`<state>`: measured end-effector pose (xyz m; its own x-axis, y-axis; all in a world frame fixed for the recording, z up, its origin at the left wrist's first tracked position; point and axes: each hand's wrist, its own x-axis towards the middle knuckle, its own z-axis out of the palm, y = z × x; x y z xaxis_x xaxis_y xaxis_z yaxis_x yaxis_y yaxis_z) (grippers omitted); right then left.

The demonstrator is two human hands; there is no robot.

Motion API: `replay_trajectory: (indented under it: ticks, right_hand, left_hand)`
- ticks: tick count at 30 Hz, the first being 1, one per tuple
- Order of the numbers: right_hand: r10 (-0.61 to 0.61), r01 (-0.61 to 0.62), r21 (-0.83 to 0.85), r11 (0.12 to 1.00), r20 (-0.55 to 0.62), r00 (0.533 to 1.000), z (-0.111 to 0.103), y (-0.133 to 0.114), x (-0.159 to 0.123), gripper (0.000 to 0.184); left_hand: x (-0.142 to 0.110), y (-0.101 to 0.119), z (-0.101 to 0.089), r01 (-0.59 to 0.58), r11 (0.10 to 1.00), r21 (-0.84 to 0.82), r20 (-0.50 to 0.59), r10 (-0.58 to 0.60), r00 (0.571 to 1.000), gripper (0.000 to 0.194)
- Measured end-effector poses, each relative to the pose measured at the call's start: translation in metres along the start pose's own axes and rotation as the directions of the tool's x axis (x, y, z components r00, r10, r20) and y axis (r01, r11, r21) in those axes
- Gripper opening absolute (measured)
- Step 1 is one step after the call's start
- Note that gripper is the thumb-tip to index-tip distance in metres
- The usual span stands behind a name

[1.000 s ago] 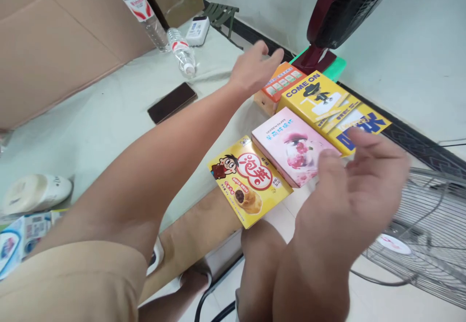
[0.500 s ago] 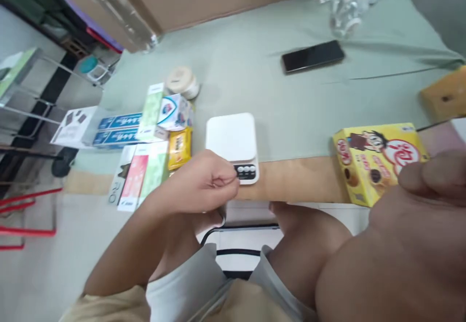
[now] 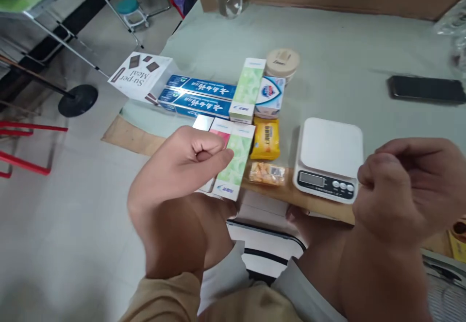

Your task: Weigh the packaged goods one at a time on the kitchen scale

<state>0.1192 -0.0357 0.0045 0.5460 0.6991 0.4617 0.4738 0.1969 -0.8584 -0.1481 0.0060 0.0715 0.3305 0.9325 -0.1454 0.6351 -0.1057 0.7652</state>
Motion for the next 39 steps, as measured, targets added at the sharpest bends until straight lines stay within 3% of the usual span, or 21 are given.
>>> replay_trajectory:
  ticks: [3, 5, 9, 15, 19, 22, 24, 27, 29, 32, 34, 36, 39]
  right_hand:
    - [-0.130, 0.132, 0.003, 0.991, 0.219, 0.967, 0.027, -0.006, -0.014, 0.008]
    - [-0.108, 0.112, 0.014, 0.994, 0.387, 0.916, 0.042, -0.013, -0.025, 0.008]
    - [-0.117, 0.143, -0.001, 0.990, 0.571, 0.813, 0.070, -0.034, -0.044, 0.009]
    - [-0.101, 0.183, -0.050, 0.982, 0.683, 0.724, 0.104, -0.042, -0.058, 0.009]
    - [-0.114, 0.227, -0.057, 0.972, 0.733, 0.671, 0.118, -0.046, -0.058, 0.008]
    - [-0.167, 0.317, -0.041, 0.947, 0.782, 0.600, 0.141, -0.061, -0.045, 0.006]
    - [-0.250, 0.381, 0.027, 0.924, 0.796, 0.551, 0.172, -0.071, -0.031, 0.008]
    - [-0.297, 0.365, 0.105, 0.925, 0.798, 0.525, 0.246, -0.079, -0.006, 0.012]
    - [-0.236, 0.323, 0.068, 0.944, 0.824, 0.515, 0.305, -0.077, 0.009, 0.017]
    - [-0.174, 0.369, -0.017, 0.929, 0.861, 0.478, 0.384, -0.070, 0.026, 0.036]
    - [-0.089, 0.342, -0.103, 0.934, 0.860, 0.502, 0.421, -0.066, 0.030, 0.042]
    - [0.008, 0.241, -0.150, 0.959, 0.863, 0.505, 0.444, -0.063, 0.030, 0.035]
    - [0.088, 0.129, -0.167, 0.977, 0.877, 0.472, 0.458, -0.062, 0.023, 0.029]
  left_hand:
    - [-0.002, -0.033, -0.016, 0.159, 0.987, -0.008, -0.172, -0.158, 0.972, 0.044]
    - [-0.002, -0.055, -0.024, 0.279, 0.960, 0.016, -0.257, -0.266, 0.929, 0.036]
    - [-0.001, -0.095, -0.032, 0.407, 0.911, 0.069, -0.256, -0.378, 0.890, 0.022]
    - [0.006, -0.139, -0.031, 0.367, 0.919, -0.141, -0.189, -0.389, 0.902, 0.025]
    - [0.019, -0.158, -0.035, 0.260, 0.911, -0.320, -0.314, -0.361, 0.878, 0.019]
    - [0.030, -0.166, -0.039, 0.171, 0.826, -0.538, -0.420, -0.438, 0.795, 0.023]
    - [0.037, -0.171, -0.041, 0.074, 0.738, -0.671, -0.489, -0.515, 0.704, 0.025]
    - [0.047, -0.181, -0.042, -0.109, 0.603, -0.790, -0.552, -0.622, 0.555, 0.033]
    - [0.052, -0.189, -0.044, -0.198, 0.561, -0.804, -0.571, -0.636, 0.518, 0.038]
    - [0.058, -0.197, -0.049, -0.262, 0.561, -0.786, -0.600, -0.585, 0.546, 0.042]
    - [0.059, -0.200, -0.052, -0.264, 0.546, -0.795, -0.580, -0.557, 0.594, 0.046]
    - [0.060, -0.201, -0.054, -0.250, 0.521, -0.816, -0.543, -0.543, 0.641, 0.051]
    - [0.058, -0.200, -0.057, -0.256, 0.489, -0.834, -0.517, -0.528, 0.674, 0.057]
